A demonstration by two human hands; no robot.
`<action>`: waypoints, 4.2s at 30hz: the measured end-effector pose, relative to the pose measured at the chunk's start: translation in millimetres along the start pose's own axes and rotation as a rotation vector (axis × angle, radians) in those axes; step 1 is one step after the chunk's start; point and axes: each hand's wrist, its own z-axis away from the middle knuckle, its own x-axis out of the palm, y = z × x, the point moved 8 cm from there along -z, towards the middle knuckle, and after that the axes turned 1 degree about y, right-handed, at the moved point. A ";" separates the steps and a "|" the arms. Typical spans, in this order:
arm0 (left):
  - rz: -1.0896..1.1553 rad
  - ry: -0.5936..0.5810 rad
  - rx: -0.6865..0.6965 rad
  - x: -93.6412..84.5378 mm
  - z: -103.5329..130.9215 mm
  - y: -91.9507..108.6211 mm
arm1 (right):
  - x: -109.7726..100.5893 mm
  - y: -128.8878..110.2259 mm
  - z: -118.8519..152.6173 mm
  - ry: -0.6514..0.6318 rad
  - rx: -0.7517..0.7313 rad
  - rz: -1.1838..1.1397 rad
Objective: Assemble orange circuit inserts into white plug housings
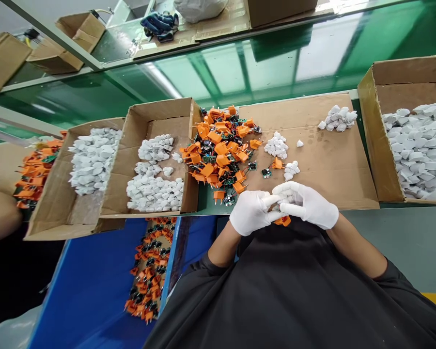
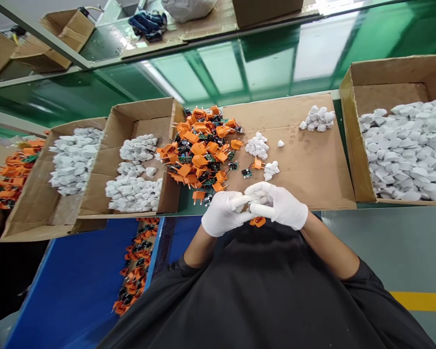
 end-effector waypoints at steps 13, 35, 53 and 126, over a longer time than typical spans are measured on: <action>0.031 0.015 -0.017 4.3 1.3 -3.9 | -3.4 -2.0 0.3 0.047 -0.057 0.041; 0.877 -0.089 -0.637 32.6 16.8 -32.4 | 11.3 -42.5 20.7 0.330 -0.812 0.995; 1.136 0.054 -0.785 39.8 21.3 -38.1 | 5.1 -44.4 15.5 0.264 -0.635 0.782; 1.587 -0.022 -0.831 73.8 21.2 -27.9 | 6.0 -42.5 15.0 0.282 -0.792 0.952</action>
